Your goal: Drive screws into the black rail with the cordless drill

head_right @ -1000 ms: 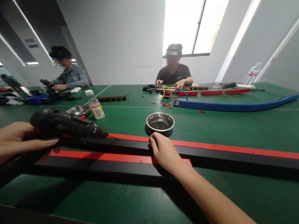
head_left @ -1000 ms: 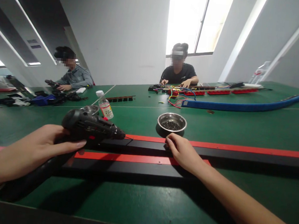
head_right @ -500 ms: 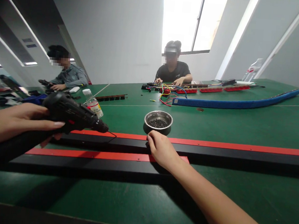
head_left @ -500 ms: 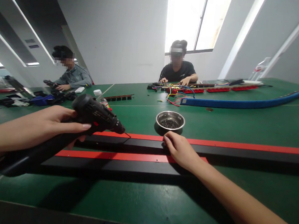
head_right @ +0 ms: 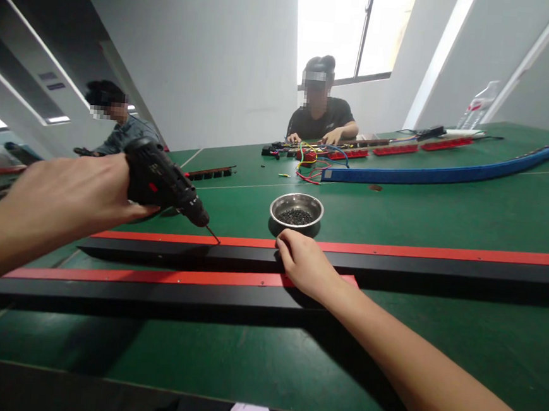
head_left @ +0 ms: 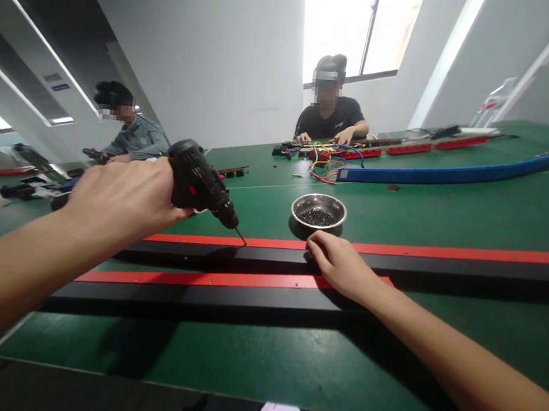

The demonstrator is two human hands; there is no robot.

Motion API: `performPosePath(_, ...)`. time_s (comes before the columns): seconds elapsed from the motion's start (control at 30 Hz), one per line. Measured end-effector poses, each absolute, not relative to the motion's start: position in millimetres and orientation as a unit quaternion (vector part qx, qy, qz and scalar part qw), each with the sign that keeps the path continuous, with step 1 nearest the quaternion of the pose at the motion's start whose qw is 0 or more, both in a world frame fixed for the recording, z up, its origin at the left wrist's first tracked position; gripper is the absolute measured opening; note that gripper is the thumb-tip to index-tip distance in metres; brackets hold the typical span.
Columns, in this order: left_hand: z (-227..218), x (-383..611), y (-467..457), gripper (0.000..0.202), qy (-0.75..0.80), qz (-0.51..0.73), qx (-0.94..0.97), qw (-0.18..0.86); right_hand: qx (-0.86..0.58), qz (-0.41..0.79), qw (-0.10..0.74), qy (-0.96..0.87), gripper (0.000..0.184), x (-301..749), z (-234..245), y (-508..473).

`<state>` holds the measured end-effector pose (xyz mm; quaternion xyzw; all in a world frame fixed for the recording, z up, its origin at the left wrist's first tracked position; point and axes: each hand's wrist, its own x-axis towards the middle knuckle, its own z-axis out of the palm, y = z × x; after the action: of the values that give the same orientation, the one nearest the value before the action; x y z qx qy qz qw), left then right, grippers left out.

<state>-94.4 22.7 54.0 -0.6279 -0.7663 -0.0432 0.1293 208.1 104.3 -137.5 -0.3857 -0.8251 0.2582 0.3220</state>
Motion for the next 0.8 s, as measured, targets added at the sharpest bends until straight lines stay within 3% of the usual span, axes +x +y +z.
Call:
performPosePath(0.13, 52, -87, 22, 0.084, -0.752, 0.091, -0.616, 0.218, -0.387, 0.256, 0.321, -0.826, 0.023, 209, -138, 104)
performPosePath(0.6, 53, -66, 11, 0.078, -0.729, 0.137, -0.612, 0.276, -0.383, 0.265, 0.314, -0.827, 0.023, 208, -138, 104)
performPosePath(0.8, 59, -76, 14, 0.067, -0.728, 0.154, -0.609, 0.274, -0.434, 0.109, 0.276, -0.850, 0.022, 215, -142, 114)
